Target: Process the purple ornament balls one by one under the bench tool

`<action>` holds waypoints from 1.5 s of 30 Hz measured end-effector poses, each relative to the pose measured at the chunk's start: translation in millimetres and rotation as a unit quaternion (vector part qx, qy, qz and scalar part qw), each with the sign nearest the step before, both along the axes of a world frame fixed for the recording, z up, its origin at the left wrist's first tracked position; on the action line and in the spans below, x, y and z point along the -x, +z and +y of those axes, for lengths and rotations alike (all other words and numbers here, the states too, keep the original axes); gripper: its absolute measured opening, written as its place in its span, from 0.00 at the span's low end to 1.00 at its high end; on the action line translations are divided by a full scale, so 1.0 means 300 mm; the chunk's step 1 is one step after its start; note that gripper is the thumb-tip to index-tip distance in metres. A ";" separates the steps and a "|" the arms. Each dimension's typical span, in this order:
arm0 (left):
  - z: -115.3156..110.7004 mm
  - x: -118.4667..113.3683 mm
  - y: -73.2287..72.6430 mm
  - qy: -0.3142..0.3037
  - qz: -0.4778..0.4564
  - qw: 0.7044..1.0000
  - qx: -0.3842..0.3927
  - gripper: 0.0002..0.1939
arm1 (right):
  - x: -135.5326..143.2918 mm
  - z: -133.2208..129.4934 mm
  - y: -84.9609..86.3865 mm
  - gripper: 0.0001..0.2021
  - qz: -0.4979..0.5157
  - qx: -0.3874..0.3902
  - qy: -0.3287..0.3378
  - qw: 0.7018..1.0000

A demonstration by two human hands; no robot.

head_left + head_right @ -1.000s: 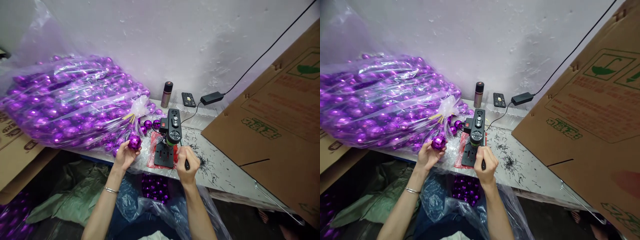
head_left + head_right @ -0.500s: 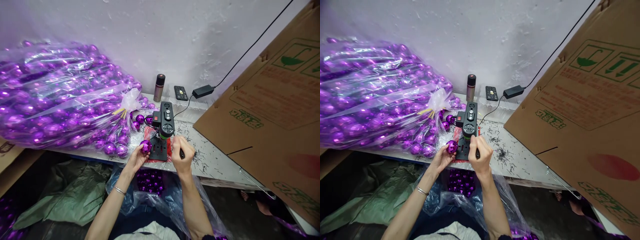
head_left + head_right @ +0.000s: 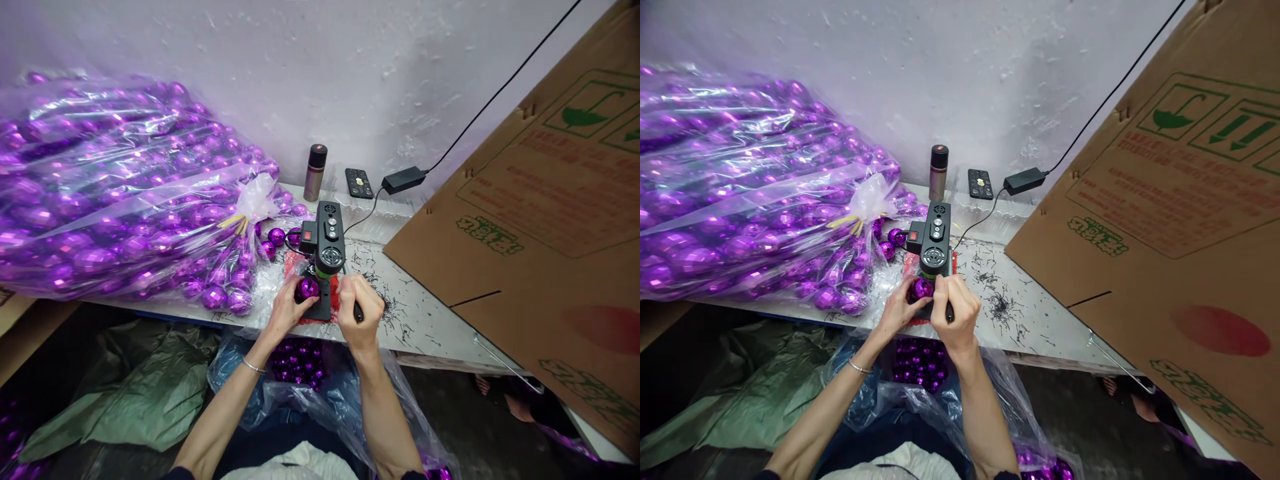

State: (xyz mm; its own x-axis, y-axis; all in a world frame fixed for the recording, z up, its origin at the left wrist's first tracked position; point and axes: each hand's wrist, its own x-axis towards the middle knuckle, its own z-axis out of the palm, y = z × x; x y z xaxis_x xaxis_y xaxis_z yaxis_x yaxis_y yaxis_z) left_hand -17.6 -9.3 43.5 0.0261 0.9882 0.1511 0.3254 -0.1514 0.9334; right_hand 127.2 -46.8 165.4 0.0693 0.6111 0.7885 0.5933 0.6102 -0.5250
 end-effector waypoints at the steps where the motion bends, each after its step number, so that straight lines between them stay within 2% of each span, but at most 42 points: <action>1: 0.004 -0.002 0.000 -0.009 0.020 1.000 -0.020 0.25 | 0.000 -0.001 -0.002 0.16 -0.001 -0.002 0.000 1.000; 5: 0.026 -0.023 -0.028 -0.012 0.063 0.996 -0.054 0.27 | 0.001 -0.003 -0.006 0.15 -0.002 -0.003 -0.003 1.000; 10: 0.030 -0.050 -0.097 -0.012 0.059 0.994 -0.089 0.33 | -0.002 -0.005 -0.015 0.15 -0.005 -0.002 -0.007 1.000; 14: 0.025 -0.048 -0.122 -0.019 0.061 0.994 -0.084 0.37 | -0.004 -0.006 -0.021 0.14 -0.003 0.004 -0.010 1.000; 20: 0.018 -0.042 -0.121 -0.020 0.067 0.994 -0.081 0.37 | -0.005 -0.007 -0.023 0.14 -0.001 -0.004 -0.002 1.000; 25: 0.013 -0.043 -0.125 -0.008 0.058 0.996 -0.065 0.43 | -0.006 -0.008 -0.021 0.14 -0.006 -0.004 -0.003 1.000; 31: 0.026 -0.035 -0.109 -0.026 0.059 0.995 -0.071 0.33 | -0.003 -0.008 -0.019 0.14 -0.004 -0.006 -0.003 1.000; 39: 0.030 -0.025 -0.100 -0.052 0.053 0.995 -0.074 0.32 | -0.002 -0.007 -0.026 0.14 0.002 -0.004 -0.007 1.000; 45: 0.032 -0.026 -0.103 -0.059 0.043 0.994 -0.078 0.33 | -0.005 -0.010 -0.071 0.13 -0.001 -0.025 -0.001 1.000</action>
State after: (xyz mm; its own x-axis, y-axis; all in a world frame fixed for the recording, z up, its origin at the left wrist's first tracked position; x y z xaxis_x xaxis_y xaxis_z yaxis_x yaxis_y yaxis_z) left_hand -9.8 0.3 12.7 0.1606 0.9422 0.2939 0.3738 -0.3337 0.8654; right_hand 128.7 -49.7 144.0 0.0686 0.5716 0.8177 0.5953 0.6342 -0.4933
